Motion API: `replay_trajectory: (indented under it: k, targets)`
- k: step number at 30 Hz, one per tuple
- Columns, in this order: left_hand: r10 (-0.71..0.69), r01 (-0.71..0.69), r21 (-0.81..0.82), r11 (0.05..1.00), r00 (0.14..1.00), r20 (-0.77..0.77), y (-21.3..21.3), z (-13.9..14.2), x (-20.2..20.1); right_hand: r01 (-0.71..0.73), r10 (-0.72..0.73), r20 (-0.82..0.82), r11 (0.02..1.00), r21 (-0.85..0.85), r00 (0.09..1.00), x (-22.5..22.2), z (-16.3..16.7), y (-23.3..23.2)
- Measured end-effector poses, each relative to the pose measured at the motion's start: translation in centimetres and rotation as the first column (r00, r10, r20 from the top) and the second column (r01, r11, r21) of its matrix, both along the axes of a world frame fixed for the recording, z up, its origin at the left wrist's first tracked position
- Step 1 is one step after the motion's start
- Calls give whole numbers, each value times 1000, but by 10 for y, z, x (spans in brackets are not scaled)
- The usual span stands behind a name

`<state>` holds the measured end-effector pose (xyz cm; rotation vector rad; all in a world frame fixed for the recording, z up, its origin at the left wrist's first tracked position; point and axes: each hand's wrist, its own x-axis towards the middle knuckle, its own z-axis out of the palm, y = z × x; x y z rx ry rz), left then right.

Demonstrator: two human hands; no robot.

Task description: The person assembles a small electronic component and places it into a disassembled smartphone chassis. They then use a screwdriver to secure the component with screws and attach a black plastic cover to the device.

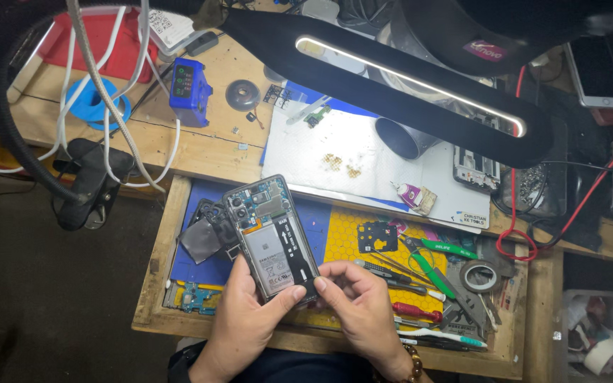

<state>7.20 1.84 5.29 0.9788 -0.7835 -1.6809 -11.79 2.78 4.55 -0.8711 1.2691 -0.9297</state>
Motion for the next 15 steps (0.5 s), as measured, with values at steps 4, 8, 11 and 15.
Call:
replay_trajectory:
  k: [4, 8, 11, 15]
  targets:
    - [-74, 77, 49, 996, 995, -65, 0, 11, 8, 5, -5, -25, 1000, 11, 1000, -4, 3, -1]
    - [-120, 125, 199, 972, 992, -38, 2, 21, 13, -4, 4, 2, 1000, -5, 1000, -3, 5, -1]
    - [-124, 124, 159, 979, 992, -9, 2, 23, 14, -11, 11, -37, 1000, -11, 999, -1, 8, 2]
    - [-95, 99, 119, 988, 995, -35, 4, 20, 13, -8, 8, -53, 1000, 1, 999, 1, 11, 3]
